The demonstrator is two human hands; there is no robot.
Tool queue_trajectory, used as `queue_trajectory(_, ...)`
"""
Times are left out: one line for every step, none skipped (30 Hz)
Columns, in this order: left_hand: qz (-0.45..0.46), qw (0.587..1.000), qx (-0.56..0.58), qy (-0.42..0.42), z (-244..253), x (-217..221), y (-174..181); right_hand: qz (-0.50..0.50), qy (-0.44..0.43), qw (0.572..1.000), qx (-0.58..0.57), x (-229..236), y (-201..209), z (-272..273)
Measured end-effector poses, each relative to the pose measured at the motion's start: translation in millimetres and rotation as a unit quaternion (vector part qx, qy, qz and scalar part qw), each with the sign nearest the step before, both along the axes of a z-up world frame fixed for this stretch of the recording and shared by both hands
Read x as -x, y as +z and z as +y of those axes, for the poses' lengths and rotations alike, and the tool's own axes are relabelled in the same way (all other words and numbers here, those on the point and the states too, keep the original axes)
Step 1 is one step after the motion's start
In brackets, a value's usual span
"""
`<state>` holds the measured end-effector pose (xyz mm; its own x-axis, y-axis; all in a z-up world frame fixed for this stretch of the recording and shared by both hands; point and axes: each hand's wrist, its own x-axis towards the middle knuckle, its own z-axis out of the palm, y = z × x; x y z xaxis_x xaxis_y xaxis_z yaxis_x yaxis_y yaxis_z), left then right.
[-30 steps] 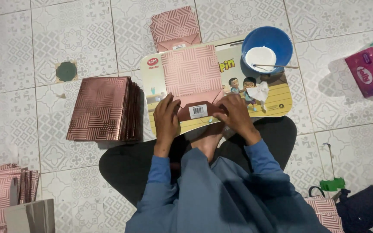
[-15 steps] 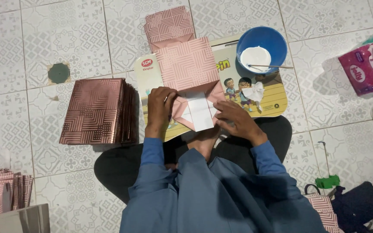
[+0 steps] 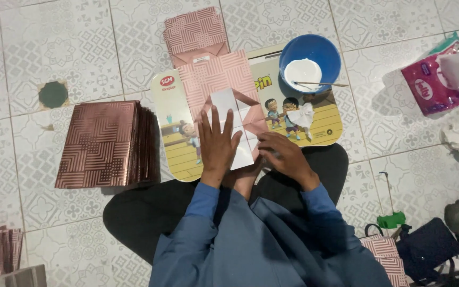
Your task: Assembling paper gift boxes by applying glue to pre-cut templates and folding them into shape.
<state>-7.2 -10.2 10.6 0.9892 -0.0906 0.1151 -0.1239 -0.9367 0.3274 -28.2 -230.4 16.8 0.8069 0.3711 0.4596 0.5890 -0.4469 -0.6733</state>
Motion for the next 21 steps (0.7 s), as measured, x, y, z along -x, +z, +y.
queue_trajectory(-0.001, 1.0, 0.002, -0.006, 1.0, -2.7, -9.1, -0.001, -0.006, 1.0, 0.002, -2.1, 8.1, -6.5)
queue_trajectory(-0.007, 1.0, 0.001, -0.012, 2.5, -4.2, -18.2, 0.012, -0.121, 0.989, -0.084, -3.9, 16.1, -12.4)
queue_trajectory(-0.014, 1.0, 0.0, -0.018, 4.1, -5.5, -27.3, 0.024, -0.234, 0.957, -0.169, -5.4, 24.3, -18.1)
queue_trajectory(-0.013, 1.0, 0.001, -0.022, 1.9, -5.3, -26.9, 0.023, -0.237, 0.957, -0.168, -17.4, 21.6, -33.7)
queue_trajectory(-0.015, 0.999, 0.013, -0.03, 0.0, -4.7, -26.4, 0.034, -0.287, 0.916, -0.279, -29.0, 19.0, -49.2)
queue_trajectory(-0.019, 0.999, 0.024, -0.035, -0.5, -4.9, -25.6, 0.044, -0.33, 0.86, -0.387, -42.2, 16.4, -63.6)
queue_trajectory(-0.019, 0.999, 0.025, -0.037, -2.9, -3.6, -24.9, 0.042, -0.331, 0.86, -0.387, -50.2, 16.9, -70.2)
queue_trajectory(-0.021, 0.999, 0.018, -0.036, -5.4, -3.2, -23.8, 0.08, -0.339, 0.867, -0.355, -58.7, 17.8, -77.0)
queue_trajectory(-0.023, 0.999, 0.012, -0.035, -7.6, -2.7, -22.6, 0.117, -0.346, 0.873, -0.323, -67.0, 19.0, -83.7)
queue_trajectory(-0.026, 0.999, 0.012, -0.033, -9.2, -2.6, -17.8, 0.115, -0.344, 0.874, -0.323, -70.7, 26.1, -84.2)
queue_trajectory(0.005, 0.999, 0.019, -0.029, -10.4, -2.7, -13.1, 0.127, -0.333, 0.888, -0.289, -74.5, 33.1, -84.2)
queue_trajectory(0.037, 0.999, 0.025, -0.025, -10.6, -1.5, -8.8, 0.14, -0.322, 0.901, -0.254, -77.3, 39.3, -83.3)
queue_trajectory(0.036, 0.999, 0.024, -0.024, -12.9, -2.2, -14.2, 0.14, -0.32, 0.902, -0.254, -79.1, 39.8, -83.9)
queue_trajectory(0.027, 0.999, 0.017, -0.024, -15.5, -2.0, -19.6, 0.12, -0.313, 0.919, -0.209, -81.4, 40.3, -84.5)
queue_trajectory(0.018, 1.0, 0.01, -0.023, -18.3, -1.9, -25.1, 0.1, -0.305, 0.933, -0.163, -83.7, 40.8, -85.1)
queue_trajectory(0.019, 0.999, 0.009, -0.024, -21.0, -0.7, -23.7, 0.101, -0.305, 0.933, -0.164, -85.6, 40.7, -83.3)
queue_trajectory(0.009, 1.0, 0.014, -0.022, -23.9, 0.4, -22.3, 0.056, -0.309, 0.945, -0.087, -87.6, 40.6, -81.6)
queue_trajectory(-0.003, 1.0, 0.019, -0.02, -28.1, -0.3, -20.7, 0.009, -0.31, 0.951, -0.008, -91.0, 41.7, -81.1)
queue_trajectory(-0.004, 1.0, 0.019, -0.021, -29.8, -0.1, -20.2, 0.007, -0.311, 0.95, -0.008, -90.1, 48.4, -80.0)
queue_trajectory(-0.019, 1.0, 0.005, -0.021, -31.5, 1.5, -19.9, 0.001, -0.309, 0.951, -0.018, -88.4, 54.8, -78.7)
queue_trajectory(-0.034, 0.999, -0.01, -0.022, -32.9, 3.2, -20.0, -0.005, -0.308, 0.951, -0.027, -86.7, 60.9, -77.1)
